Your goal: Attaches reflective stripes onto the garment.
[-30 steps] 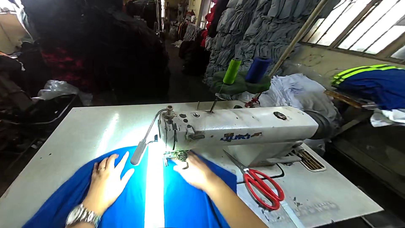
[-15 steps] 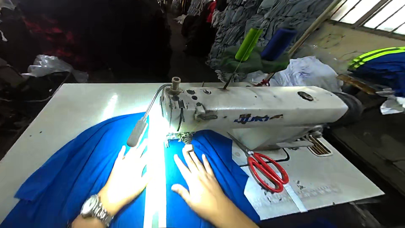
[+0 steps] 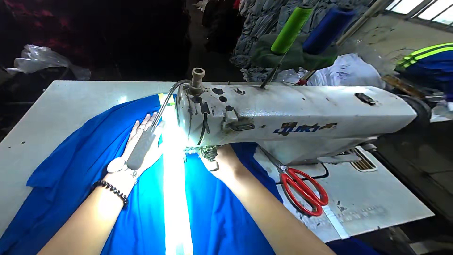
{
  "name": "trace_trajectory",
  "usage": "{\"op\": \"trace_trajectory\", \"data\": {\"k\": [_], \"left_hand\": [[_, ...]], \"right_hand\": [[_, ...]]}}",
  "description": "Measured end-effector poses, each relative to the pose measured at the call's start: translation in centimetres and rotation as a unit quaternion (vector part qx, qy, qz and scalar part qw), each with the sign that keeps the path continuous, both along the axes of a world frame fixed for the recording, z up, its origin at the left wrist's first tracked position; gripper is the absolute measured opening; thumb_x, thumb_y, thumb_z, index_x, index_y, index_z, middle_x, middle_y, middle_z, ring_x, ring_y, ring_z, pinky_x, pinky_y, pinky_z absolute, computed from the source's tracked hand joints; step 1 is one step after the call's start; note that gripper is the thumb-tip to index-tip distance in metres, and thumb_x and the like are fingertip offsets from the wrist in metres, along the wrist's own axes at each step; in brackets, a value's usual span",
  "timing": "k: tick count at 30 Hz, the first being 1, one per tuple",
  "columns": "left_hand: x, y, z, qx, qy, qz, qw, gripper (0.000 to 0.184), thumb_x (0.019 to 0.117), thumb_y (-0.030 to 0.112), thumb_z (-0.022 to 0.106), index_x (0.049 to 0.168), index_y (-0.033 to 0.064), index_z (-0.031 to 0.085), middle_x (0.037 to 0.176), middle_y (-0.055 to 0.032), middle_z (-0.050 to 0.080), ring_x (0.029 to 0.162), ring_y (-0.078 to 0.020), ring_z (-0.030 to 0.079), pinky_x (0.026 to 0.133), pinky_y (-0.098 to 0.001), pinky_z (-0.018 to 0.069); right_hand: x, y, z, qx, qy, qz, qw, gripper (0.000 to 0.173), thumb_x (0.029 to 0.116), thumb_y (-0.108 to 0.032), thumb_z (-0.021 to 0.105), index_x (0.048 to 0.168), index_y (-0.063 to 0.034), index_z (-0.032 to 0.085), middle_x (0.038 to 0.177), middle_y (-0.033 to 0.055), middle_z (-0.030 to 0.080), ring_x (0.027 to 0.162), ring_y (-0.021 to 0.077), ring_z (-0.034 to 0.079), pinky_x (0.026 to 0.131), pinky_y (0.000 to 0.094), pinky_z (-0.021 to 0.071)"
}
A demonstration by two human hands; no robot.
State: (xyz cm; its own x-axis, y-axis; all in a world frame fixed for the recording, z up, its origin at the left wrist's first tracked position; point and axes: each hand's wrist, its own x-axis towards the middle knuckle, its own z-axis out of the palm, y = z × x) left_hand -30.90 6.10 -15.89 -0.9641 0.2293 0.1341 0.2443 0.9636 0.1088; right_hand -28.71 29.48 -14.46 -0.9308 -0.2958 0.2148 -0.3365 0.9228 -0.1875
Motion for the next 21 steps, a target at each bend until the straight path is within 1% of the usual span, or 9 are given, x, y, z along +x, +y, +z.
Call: {"op": "trace_trajectory", "data": {"k": [1,2,3,5,7,9,11,17,21], "left_hand": [[0.7,0.4,0.2,0.049,0.053,-0.011,0.997,0.041,0.1009,0.024,0.054,0.137,0.0062,0.061,0.148,-0.0182,0.053,0.142,-0.0327,0.046,0.117,-0.0527,0.033],[1.8,0.9,0.5,0.091,0.099,-0.031,0.99,0.028,0.0987,0.021,0.057,0.117,0.0053,0.07,0.126,-0.0181,0.065,0.122,-0.0334,0.06,0.101,-0.0521,0.047],[3.2,1.3,0.6,0.118,0.12,-0.053,0.984,0.024,0.0987,0.023,0.055,0.106,0.0076,0.073,0.113,-0.0137,0.068,0.11,-0.0302,0.066,0.091,-0.0498,0.0535],[7.0,1.9,1.6,0.161,0.08,-0.09,0.98,0.027,0.1,0.028,0.051,0.097,0.0134,0.073,0.102,-0.0052,0.069,0.101,-0.0241,0.067,0.085,-0.0453,0.0571],[10.6,2.6,3.1,0.22,-0.016,-0.107,0.97,0.031,0.1021,0.03,0.052,0.111,0.011,0.076,0.12,-0.0108,0.071,0.117,-0.0327,0.064,0.099,-0.0521,0.0493],[11.8,2.2,0.8,0.219,0.032,-0.136,0.966,0.041,0.1019,0.044,0.048,0.127,0.0215,0.071,0.134,-0.004,0.068,0.126,-0.0278,0.063,0.104,-0.0496,0.049],[12.0,1.4,-1.3,0.202,0.053,-0.148,0.967,0.049,0.1045,0.054,0.04,0.139,0.0286,0.063,0.145,0.0003,0.061,0.135,-0.0229,0.057,0.111,-0.0528,0.0434],[11.7,0.8,-2.0,0.144,0.028,-0.134,0.98,0.057,0.1001,0.062,0.038,0.145,0.0333,0.057,0.154,0.002,0.052,0.144,-0.0221,0.047,0.113,-0.0615,0.0378],[11.4,0.8,-2.3,0.131,0.03,-0.132,0.982,0.061,0.0991,0.064,0.038,0.148,0.0318,0.056,0.154,0.0024,0.052,0.144,-0.0206,0.047,0.113,-0.0594,0.0391]], "right_hand": [[0.9,-0.3,0.5,0.001,-0.009,-0.008,1.0,0.026,0.0954,-0.024,0.067,0.11,-0.0026,0.074,0.113,0.0167,0.072,0.116,0.0324,0.066,0.1,0.0511,0.0512],[2.1,-0.3,1.0,-0.023,-0.014,-0.001,1.0,0.029,0.0966,-0.026,0.066,0.112,-0.0023,0.073,0.117,0.0161,0.071,0.12,0.0312,0.064,0.106,0.0482,0.0483],[3.4,-0.1,0.6,-0.049,0.019,0.029,0.998,0.03,0.0954,-0.028,0.066,0.112,-0.0035,0.074,0.117,0.0143,0.072,0.12,0.0298,0.064,0.106,0.0465,0.0497],[6.5,0.5,0.2,-0.087,0.014,0.099,0.991,0.031,0.0993,-0.031,0.058,0.117,-0.0097,0.074,0.123,0.0111,0.071,0.126,0.0279,0.063,0.108,0.0464,0.0499],[9.3,0.9,0.6,-0.099,-0.037,0.154,0.982,0.032,0.1034,-0.032,0.054,0.122,-0.0146,0.072,0.133,0.0131,0.068,0.133,0.0305,0.058,0.114,0.0485,0.0442],[10.9,1.3,0.5,-0.083,-0.071,0.178,0.978,0.037,0.1046,-0.036,0.052,0.133,-0.0196,0.069,0.142,0.0137,0.062,0.14,0.0322,0.052,0.119,0.0501,0.0367],[11.2,1.5,-0.5,-0.067,-0.052,0.179,0.98,0.04,0.1047,-0.041,0.05,0.136,-0.0229,0.067,0.144,0.0114,0.061,0.142,0.0304,0.05,0.119,0.0492,0.0362],[11.1,1.8,-2.3,-0.038,0.01,0.179,0.983,0.044,0.1051,-0.048,0.043,0.138,-0.0283,0.065,0.145,0.0065,0.061,0.142,0.0266,0.05,0.119,0.0481,0.0368],[11.0,1.8,-2.3,-0.033,0.009,0.182,0.983,0.042,0.1057,-0.047,0.042,0.137,-0.0326,0.066,0.145,0.0071,0.061,0.142,0.0269,0.05,0.119,0.0506,0.0368]]}}
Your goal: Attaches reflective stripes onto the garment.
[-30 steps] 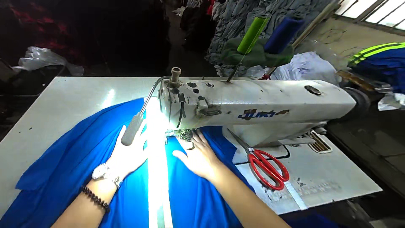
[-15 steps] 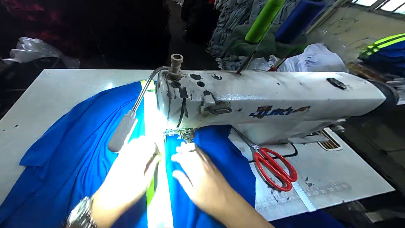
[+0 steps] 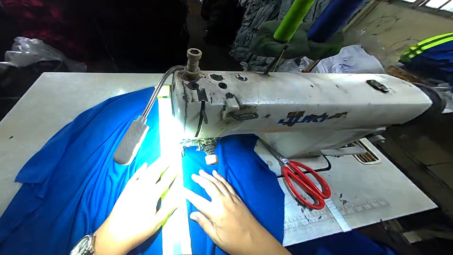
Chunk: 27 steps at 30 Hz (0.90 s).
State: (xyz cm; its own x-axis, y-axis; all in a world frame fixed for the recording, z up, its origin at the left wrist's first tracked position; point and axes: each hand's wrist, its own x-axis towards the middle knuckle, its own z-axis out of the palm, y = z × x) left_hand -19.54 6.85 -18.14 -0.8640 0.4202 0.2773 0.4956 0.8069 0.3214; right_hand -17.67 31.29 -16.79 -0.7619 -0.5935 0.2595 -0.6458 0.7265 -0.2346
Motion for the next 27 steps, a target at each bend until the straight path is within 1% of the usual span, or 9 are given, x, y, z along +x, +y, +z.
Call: {"op": "trace_trajectory", "data": {"k": [4,7,9,11,12,16,20,25,27], "left_hand": [[-0.26,-0.02,0.09,-0.006,-0.008,0.0,1.0,0.064,0.0977,0.067,0.038,0.149,0.0316,0.054,0.155,0.0029,0.051,0.146,-0.0205,0.045,0.114,-0.0601,0.037],[-0.27,-0.2,0.05,0.014,-0.009,-0.013,1.0,0.06,0.0986,0.066,0.039,0.15,0.0381,0.05,0.158,0.0063,0.047,0.148,-0.0179,0.042,0.115,-0.06,0.0359],[-0.14,-0.37,0.0,0.03,-0.002,-0.036,0.999,0.052,0.102,0.062,0.039,0.147,0.0412,0.052,0.159,0.0035,0.045,0.149,-0.0195,0.04,0.116,-0.0628,0.0333],[0.03,-0.44,-0.19,0.028,0.011,-0.043,0.999,0.047,0.1035,0.06,0.037,0.143,0.0435,0.056,0.158,-0.0016,0.048,0.148,-0.0229,0.041,0.115,-0.0644,0.033],[0.07,-0.45,-0.31,0.026,0.015,-0.043,0.999,0.045,0.1037,0.059,0.037,0.141,0.0438,0.058,0.157,-0.0024,0.048,0.148,-0.0237,0.042,0.115,-0.0647,0.0333],[0.04,-0.38,-0.26,0.039,0.01,-0.037,0.998,0.043,0.1026,0.058,0.041,0.136,0.0417,0.061,0.155,-0.0018,0.051,0.146,-0.0242,0.044,0.114,-0.065,0.034],[0.17,-0.43,-0.1,0.041,-0.002,-0.036,0.999,0.045,0.1025,0.06,0.04,0.132,0.0386,0.065,0.154,-0.0024,0.052,0.147,-0.0248,0.043,0.116,-0.065,0.0315],[0.13,-0.43,-0.19,0.049,0.0,-0.034,0.998,0.045,0.1022,0.06,0.041,0.13,0.0359,0.066,0.153,-0.0007,0.053,0.148,-0.026,0.042,0.116,-0.0657,0.0307],[0.13,-0.48,-0.18,0.049,-0.004,-0.034,0.998,0.045,0.102,0.06,0.041,0.132,0.0373,0.065,0.154,-0.0004,0.052,0.148,-0.0258,0.041,0.117,-0.0653,0.0308]], "right_hand": [[-0.02,0.19,-0.05,-0.011,0.006,0.016,1.0,0.037,0.1065,-0.044,0.044,0.134,-0.0351,0.068,0.145,0.01,0.06,0.142,0.0297,0.05,0.119,0.054,0.0349],[0.03,0.27,0.05,-0.024,-0.003,0.023,0.999,0.033,0.1064,-0.04,0.046,0.128,-0.0349,0.07,0.146,0.0106,0.06,0.143,0.0313,0.048,0.12,0.0554,0.0339],[0.08,0.28,0.05,-0.026,-0.007,0.022,0.999,0.032,0.1067,-0.04,0.045,0.124,-0.033,0.072,0.145,0.01,0.061,0.143,0.0311,0.048,0.12,0.0558,0.0332],[0.07,0.26,-0.03,-0.031,-0.005,0.022,0.999,0.032,0.1069,-0.039,0.045,0.122,-0.0314,0.072,0.144,0.01,0.061,0.143,0.0312,0.049,0.119,0.0561,0.0339],[0.06,0.27,-0.02,-0.032,-0.007,0.022,0.999,0.032,0.1069,-0.039,0.045,0.122,-0.0312,0.072,0.144,0.01,0.061,0.142,0.031,0.049,0.119,0.0561,0.0339],[0.07,0.25,0.02,-0.026,-0.006,0.019,0.999,0.032,0.1067,-0.04,0.044,0.121,-0.0322,0.072,0.143,0.0088,0.062,0.142,0.0302,0.05,0.119,0.0556,0.035],[0.13,0.26,-0.01,-0.024,-0.007,0.017,1.0,0.032,0.1067,-0.04,0.045,0.122,-0.0322,0.072,0.143,0.0085,0.062,0.142,0.0296,0.05,0.119,0.0549,0.0347],[0.05,0.28,0.03,-0.033,-0.008,0.02,0.999,0.031,0.1066,-0.04,0.045,0.118,-0.0304,0.073,0.142,0.0086,0.062,0.141,0.0302,0.051,0.119,0.0556,0.0357],[0.1,0.31,0.06,-0.034,-0.012,0.02,0.999,0.032,0.1071,-0.04,0.045,0.12,-0.031,0.072,0.144,0.0086,0.061,0.142,0.0302,0.049,0.119,0.0557,0.0351]]}}
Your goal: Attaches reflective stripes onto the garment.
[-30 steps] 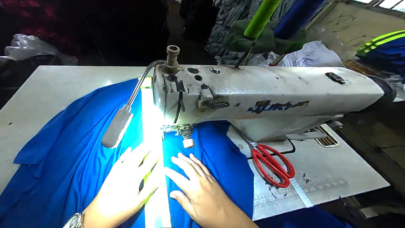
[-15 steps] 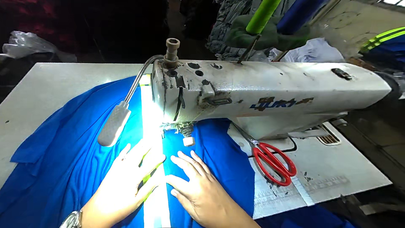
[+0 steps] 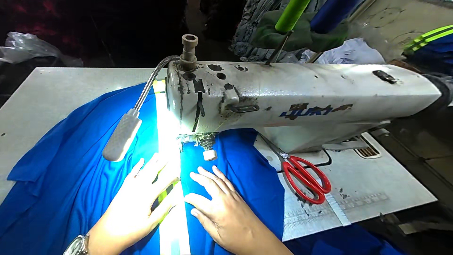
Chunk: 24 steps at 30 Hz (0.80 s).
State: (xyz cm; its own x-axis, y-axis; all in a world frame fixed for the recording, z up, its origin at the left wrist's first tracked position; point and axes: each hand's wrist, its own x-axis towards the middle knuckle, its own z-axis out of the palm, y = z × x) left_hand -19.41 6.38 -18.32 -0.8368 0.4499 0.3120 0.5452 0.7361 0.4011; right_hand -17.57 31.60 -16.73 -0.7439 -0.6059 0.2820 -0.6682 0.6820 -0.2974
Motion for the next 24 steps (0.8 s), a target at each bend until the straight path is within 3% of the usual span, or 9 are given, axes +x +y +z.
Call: {"op": "trace_trajectory", "data": {"k": [2,5,9,12,15,20,24], "left_hand": [[0.0,0.0,0.0,-0.003,-0.001,0.001,1.0,0.046,0.1018,0.062,0.04,0.134,0.0383,0.064,0.154,-0.0004,0.053,0.148,-0.0264,0.042,0.115,-0.0662,0.0319],[0.0,0.1,0.1,-0.007,-0.008,0.004,1.0,0.047,0.1015,0.062,0.04,0.135,0.0385,0.064,0.155,0.0003,0.052,0.148,-0.026,0.041,0.116,-0.0664,0.0312],[0.1,0.1,0.3,-0.025,-0.009,0.005,1.0,0.052,0.0993,0.063,0.039,0.139,0.0379,0.061,0.155,-0.0003,0.051,0.148,-0.0271,0.042,0.114,-0.0674,0.032],[0.1,0.1,0.4,-0.044,-0.007,0.007,0.999,0.059,0.0971,0.067,0.038,0.143,0.0368,0.057,0.155,-0.0007,0.051,0.148,-0.0266,0.041,0.115,-0.0668,0.0321],[0.1,0.1,0.4,-0.056,-0.01,0.01,0.998,0.062,0.0972,0.068,0.036,0.148,0.0371,0.053,0.158,0.0018,0.047,0.15,-0.0224,0.038,0.117,-0.0649,0.0307],[0.1,0.2,0.5,-0.072,-0.012,0.011,0.997,0.069,0.0956,0.072,0.035,0.152,0.0355,0.049,0.161,0.0021,0.043,0.152,-0.0221,0.035,0.117,-0.0651,0.0298],[0.0,0.2,0.7,-0.089,-0.015,0.012,0.996,0.075,0.0918,0.077,0.035,0.154,0.0356,0.047,0.162,0.0027,0.042,0.152,-0.0237,0.035,0.116,-0.0653,0.0309]], "right_hand": [[0.0,0.0,0.0,0.004,0.001,0.004,1.0,0.032,0.107,-0.039,0.045,0.127,-0.0361,0.07,0.145,0.0084,0.06,0.143,0.0308,0.049,0.119,0.0568,0.0351],[0.1,0.2,0.1,0.001,-0.005,0.024,1.0,0.03,0.1052,-0.032,0.049,0.125,-0.0398,0.07,0.146,0.0077,0.06,0.144,0.0336,0.047,0.118,0.0605,0.0338],[0.2,0.9,0.1,-0.042,-0.005,0.079,0.996,0.033,0.0976,-0.018,0.058,0.12,-0.0362,0.074,0.13,0.0063,0.068,0.138,0.0323,0.053,0.119,0.0596,0.0337],[0.3,1.2,0.2,-0.05,-0.006,0.094,0.994,0.036,0.0967,-0.014,0.058,0.121,-0.0365,0.073,0.123,0.0057,0.07,0.133,0.0297,0.057,0.12,0.0561,0.0346],[0.4,1.3,0.2,-0.056,-0.015,0.1,0.993,0.037,0.0967,-0.012,0.058,0.12,-0.0354,0.074,0.122,0.0048,0.07,0.132,0.0278,0.057,0.12,0.0547,0.0349],[0.3,1.2,0.4,-0.049,-0.016,0.095,0.994,0.029,0.1004,-0.016,0.053,0.115,-0.03,0.073,0.122,0.0031,0.07,0.131,0.0256,0.058,0.119,0.0525,0.0368],[0.4,1.2,0.5,-0.044,-0.02,0.103,0.994,0.029,0.0982,-0.014,0.057,0.115,-0.0305,0.074,0.123,0.0051,0.07,0.133,0.0282,0.057,0.12,0.0535,0.0359]]}}
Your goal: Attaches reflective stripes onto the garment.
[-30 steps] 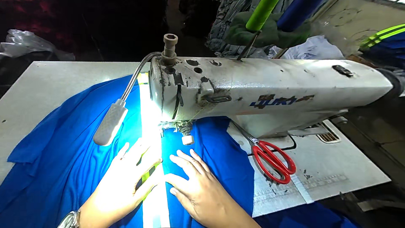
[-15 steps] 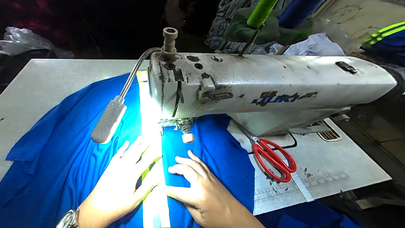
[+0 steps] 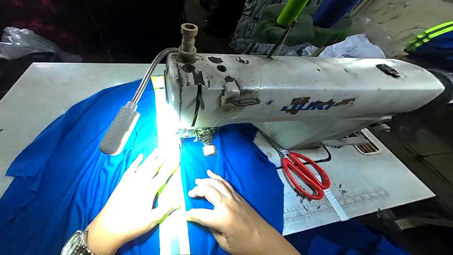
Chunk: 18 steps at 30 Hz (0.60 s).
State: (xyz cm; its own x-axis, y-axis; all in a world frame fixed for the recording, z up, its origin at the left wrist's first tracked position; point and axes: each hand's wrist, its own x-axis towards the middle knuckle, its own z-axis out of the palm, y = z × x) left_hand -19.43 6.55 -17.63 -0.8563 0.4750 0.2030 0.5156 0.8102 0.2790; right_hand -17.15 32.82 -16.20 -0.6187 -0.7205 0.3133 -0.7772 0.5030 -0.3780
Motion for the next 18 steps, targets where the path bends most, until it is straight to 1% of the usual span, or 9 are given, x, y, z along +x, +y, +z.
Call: {"op": "trace_trajectory", "data": {"k": [4,6,9,12,13,14,16,17,18], "left_hand": [[-0.5,-0.2,-0.2,0.005,-0.002,0.0,1.0,0.074,0.0925,0.076,0.037,0.153,0.0354,0.048,0.163,0.0022,0.041,0.153,-0.0222,0.033,0.118,-0.0647,0.0289],[-1.1,-0.3,-0.2,0.0,-0.001,-0.002,1.0,0.076,0.0928,0.076,0.036,0.154,0.0335,0.047,0.163,0.0008,0.04,0.153,-0.0231,0.033,0.117,-0.0662,0.0285],[-2.7,-0.5,-0.1,-0.025,-0.003,0.002,1.0,0.076,0.0934,0.074,0.036,0.153,0.0296,0.05,0.163,-0.0005,0.041,0.153,-0.0227,0.032,0.119,-0.0642,0.027],[-5.2,-0.7,0.7,-0.071,-0.046,0.011,0.996,0.074,0.0923,0.067,0.041,0.154,0.0275,0.049,0.16,-0.0011,0.044,0.153,-0.0217,0.031,0.124,-0.0592,0.0171],[-6.0,-0.6,1.1,-0.081,-0.055,0.012,0.995,0.072,0.0927,0.065,0.043,0.152,0.0262,0.051,0.16,-0.0018,0.044,0.154,-0.0221,0.03,0.125,-0.0576,0.0154],[-6.9,-0.6,1.4,-0.08,-0.057,0.013,0.995,0.068,0.0934,0.062,0.046,0.149,0.0233,0.056,0.159,-0.0025,0.046,0.154,-0.0226,0.031,0.125,-0.055,0.0168],[-8.4,-0.2,2.2,-0.061,-0.054,0.012,0.997,0.058,0.0924,0.05,0.06,0.138,0.0129,0.065,0.155,-0.0089,0.05,0.15,-0.0275,0.036,0.121,-0.0517,0.0276],[-9.1,0.0,2.6,-0.067,-0.067,0.019,0.995,0.059,0.094,0.047,0.062,0.14,0.0112,0.062,0.157,-0.0099,0.048,0.151,-0.0282,0.035,0.12,-0.0507,0.0282],[-9.7,0.1,2.6,-0.072,-0.072,0.027,0.994,0.06,0.0943,0.048,0.064,0.142,0.0109,0.06,0.157,-0.0101,0.048,0.15,-0.0287,0.036,0.12,-0.0513,0.0288]], "right_hand": [[0.0,0.0,-0.1,0.005,0.009,-0.004,1.0,0.036,0.0974,-0.012,0.056,0.121,-0.0334,0.072,0.125,0.0059,0.07,0.134,0.0303,0.056,0.119,0.0544,0.0377],[-0.4,-0.1,-0.2,0.006,0.019,-0.009,1.0,0.036,0.0994,-0.012,0.055,0.122,-0.0342,0.072,0.128,0.006,0.069,0.136,0.0308,0.055,0.118,0.0549,0.0382],[-2.1,-0.2,-0.2,0.016,0.016,-0.017,1.0,0.042,0.0973,-0.008,0.053,0.124,-0.0349,0.072,0.132,0.0055,0.068,0.138,0.0305,0.053,0.119,0.0561,0.0373],[-4.4,-0.4,0.0,0.038,-0.005,-0.029,0.999,0.048,0.0974,-0.006,0.049,0.128,-0.0362,0.07,0.138,0.0036,0.065,0.141,0.0278,0.05,0.119,0.053,0.0364],[-5.2,-0.5,0.1,0.047,-0.012,-0.037,0.998,0.05,0.0974,-0.006,0.048,0.131,-0.0359,0.069,0.14,0.0029,0.064,0.142,0.0263,0.049,0.12,0.0513,0.0367],[-6.0,-0.6,0.0,0.051,-0.008,-0.048,0.998,0.049,0.0975,-0.006,0.047,0.131,-0.0343,0.069,0.14,0.0028,0.064,0.141,0.0252,0.05,0.119,0.0505,0.038],[-7.4,-0.9,-0.1,0.061,0.009,-0.081,0.995,0.046,0.0984,-0.007,0.047,0.13,-0.0304,0.071,0.137,0.0024,0.067,0.138,0.0228,0.054,0.117,0.0505,0.0404],[-7.8,-1.1,0.0,0.074,0.013,-0.106,0.992,0.043,0.0994,-0.008,0.048,0.129,-0.0298,0.071,0.135,0.001,0.068,0.137,0.0216,0.055,0.116,0.0508,0.041],[-7.8,-1.4,0.4,0.09,0.001,-0.13,0.987,0.042,0.1012,-0.009,0.048,0.131,-0.0292,0.07,0.137,0.0009,0.067,0.139,0.0225,0.053,0.118,0.0528,0.0383]]}}
